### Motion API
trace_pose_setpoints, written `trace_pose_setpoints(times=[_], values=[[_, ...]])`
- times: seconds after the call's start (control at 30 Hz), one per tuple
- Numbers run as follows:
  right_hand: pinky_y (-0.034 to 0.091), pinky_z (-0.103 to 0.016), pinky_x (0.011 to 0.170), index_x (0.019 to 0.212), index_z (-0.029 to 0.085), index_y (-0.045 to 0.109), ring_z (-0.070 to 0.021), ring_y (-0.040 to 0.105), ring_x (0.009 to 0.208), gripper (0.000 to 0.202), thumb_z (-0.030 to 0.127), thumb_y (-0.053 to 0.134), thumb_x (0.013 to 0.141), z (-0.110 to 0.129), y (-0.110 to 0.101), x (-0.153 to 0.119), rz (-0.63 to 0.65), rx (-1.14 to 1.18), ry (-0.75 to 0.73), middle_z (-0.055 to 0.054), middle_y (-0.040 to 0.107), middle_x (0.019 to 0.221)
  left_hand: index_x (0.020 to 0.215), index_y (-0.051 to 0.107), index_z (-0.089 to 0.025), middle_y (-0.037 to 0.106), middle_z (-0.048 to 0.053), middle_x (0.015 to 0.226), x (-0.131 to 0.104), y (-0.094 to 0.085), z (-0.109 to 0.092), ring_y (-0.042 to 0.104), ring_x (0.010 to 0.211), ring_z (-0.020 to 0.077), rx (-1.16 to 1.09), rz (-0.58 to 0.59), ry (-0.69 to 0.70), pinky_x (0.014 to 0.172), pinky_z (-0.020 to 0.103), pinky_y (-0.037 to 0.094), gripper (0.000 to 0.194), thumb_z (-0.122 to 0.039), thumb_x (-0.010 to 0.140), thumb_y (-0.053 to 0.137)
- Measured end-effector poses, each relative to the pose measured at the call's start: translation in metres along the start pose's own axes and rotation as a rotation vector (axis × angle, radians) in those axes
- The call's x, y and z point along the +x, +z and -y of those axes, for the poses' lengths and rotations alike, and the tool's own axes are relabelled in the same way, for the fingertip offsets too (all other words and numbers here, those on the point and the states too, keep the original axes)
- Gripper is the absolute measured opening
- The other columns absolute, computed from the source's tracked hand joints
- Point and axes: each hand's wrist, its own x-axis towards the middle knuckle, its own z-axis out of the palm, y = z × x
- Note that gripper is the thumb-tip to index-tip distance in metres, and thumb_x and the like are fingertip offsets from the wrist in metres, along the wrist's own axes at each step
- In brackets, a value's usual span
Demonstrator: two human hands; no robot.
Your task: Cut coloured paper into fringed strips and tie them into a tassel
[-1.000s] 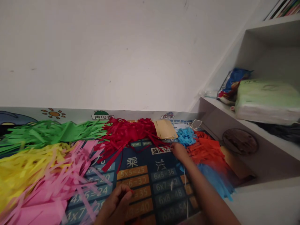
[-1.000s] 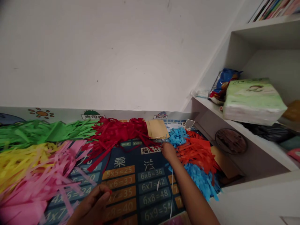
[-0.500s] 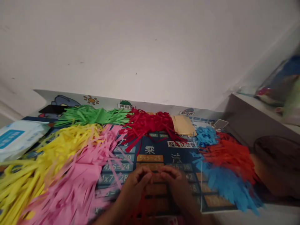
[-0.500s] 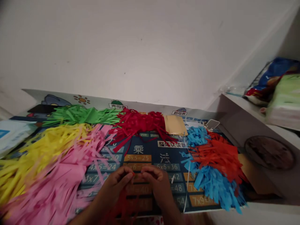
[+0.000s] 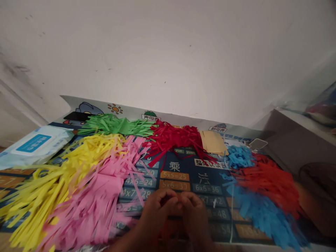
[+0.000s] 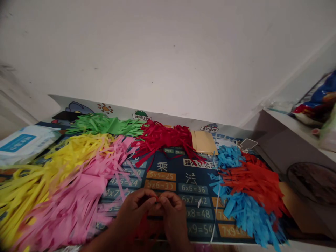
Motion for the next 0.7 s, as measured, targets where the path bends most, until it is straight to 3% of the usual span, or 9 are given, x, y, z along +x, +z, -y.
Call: trace_pose_setpoints(times=[0.13,0.3,0.53,0.63,0.7], values=[[0.046,-0.022,0.052,0.056,0.017,0.065,-0.0127,0.054,0.05,0.024,0.036,0.08,0.057,0.001,0.007,-0.002,-0.003,0.12,0.041,0.0,0.061,0.053,0.074,0.066,-0.019,0.067,0.001,0.073,-0.001,0.001,-0.001,0.061,0.072,0.0166,0.124,-0.034,0.107,0.068,0.024,0.043,0.015,-0.025,0.081,0.054],[0.045,-0.022,0.051,0.054,0.017,0.066,-0.0117,0.052,0.048,0.024,0.036,0.081,0.056,0.0,0.004,-0.002,0.019,0.179,0.071,0.001,0.059,0.05,0.074,0.065,-0.019,0.066,0.001,0.073,0.0,0.001,0.0,0.061,0.071,0.0159,0.189,-0.02,0.122,0.066,0.024,0.042,0.017,-0.025,0.083,0.052],[0.047,-0.024,0.056,0.057,0.019,0.069,-0.015,0.058,0.056,0.014,0.029,0.071,0.066,-0.001,-0.006,-0.004,0.006,-0.096,-0.062,-0.001,0.065,0.058,0.077,0.067,-0.02,0.068,0.001,0.075,-0.003,0.001,0.007,0.062,0.07,0.0147,0.315,-0.02,0.227,0.064,0.022,0.044,0.014,-0.023,0.084,0.055],[0.05,-0.025,0.062,0.06,0.02,0.071,-0.0176,0.062,0.065,0.008,0.026,0.069,0.066,0.002,-0.01,-0.005,0.004,-0.209,-0.119,-0.002,0.068,0.065,0.08,0.07,-0.021,0.071,0.001,0.077,-0.003,-0.004,0.007,0.064,0.072,0.0152,0.351,0.034,0.339,0.067,0.022,0.045,0.015,-0.023,0.086,0.056],[0.051,-0.026,0.065,0.061,0.021,0.071,-0.0183,0.063,0.069,0.004,0.022,0.069,0.064,0.002,-0.012,-0.006,0.047,-0.165,-0.107,-0.002,0.068,0.069,0.087,0.072,-0.024,0.074,0.001,0.08,-0.003,-0.007,0.003,0.066,0.074,0.0157,0.337,0.091,0.341,0.07,0.022,0.046,0.013,-0.025,0.086,0.06]])
